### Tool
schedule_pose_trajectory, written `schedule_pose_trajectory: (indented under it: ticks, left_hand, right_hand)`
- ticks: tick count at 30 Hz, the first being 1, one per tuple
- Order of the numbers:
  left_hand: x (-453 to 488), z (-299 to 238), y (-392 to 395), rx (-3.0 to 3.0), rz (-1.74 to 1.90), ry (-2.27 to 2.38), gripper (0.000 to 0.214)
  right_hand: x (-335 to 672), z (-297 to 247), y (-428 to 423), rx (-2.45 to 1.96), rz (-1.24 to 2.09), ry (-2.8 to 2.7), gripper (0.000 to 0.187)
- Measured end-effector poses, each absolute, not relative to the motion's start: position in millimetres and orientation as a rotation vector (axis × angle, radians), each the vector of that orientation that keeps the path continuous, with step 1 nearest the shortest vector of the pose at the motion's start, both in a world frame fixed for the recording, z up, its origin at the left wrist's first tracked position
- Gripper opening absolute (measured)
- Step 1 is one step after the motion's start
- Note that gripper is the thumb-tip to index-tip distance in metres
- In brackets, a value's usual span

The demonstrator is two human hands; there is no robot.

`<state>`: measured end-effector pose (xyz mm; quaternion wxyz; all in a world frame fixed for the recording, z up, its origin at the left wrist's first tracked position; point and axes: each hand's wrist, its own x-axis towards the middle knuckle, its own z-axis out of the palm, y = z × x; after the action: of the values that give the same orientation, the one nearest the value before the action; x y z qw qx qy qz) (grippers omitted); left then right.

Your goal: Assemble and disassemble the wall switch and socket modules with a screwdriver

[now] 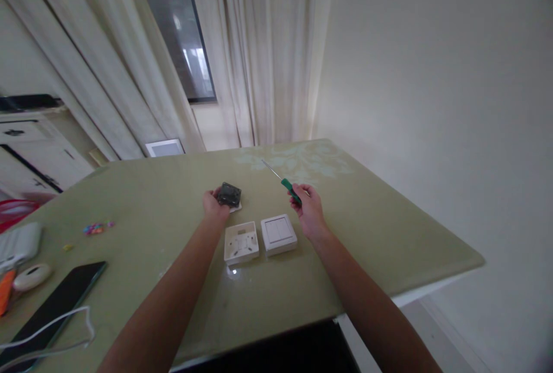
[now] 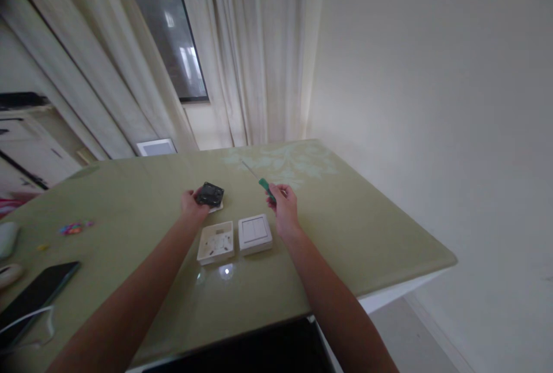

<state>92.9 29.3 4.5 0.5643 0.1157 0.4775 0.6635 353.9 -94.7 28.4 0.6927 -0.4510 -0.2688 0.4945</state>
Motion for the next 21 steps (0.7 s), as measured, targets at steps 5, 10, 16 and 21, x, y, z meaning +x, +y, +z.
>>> schedule_pose_trajectory:
  ticks: [5, 10, 16, 21]
  left_hand:
    - [88, 8, 26, 0.273, 1.503, 1.231, 0.038]
    - [83, 17, 23, 0.290, 1.413, 1.281, 0.039]
    - [76, 25, 18, 0.306, 1.294, 1.308, 0.038]
    - [69, 28, 12, 0.315, 1.225, 1.311, 0.038]
  right_hand:
    - [354, 30, -97, -1.008, 1.106, -0.605, 0.017]
    - [353, 31, -97, -1.010, 1.112, -0.602, 0.017]
    - [353, 31, -97, -1.006, 1.115, -0.591, 0.018]
    - [352, 31, -98, -0.997, 1.117, -0.578, 0.018]
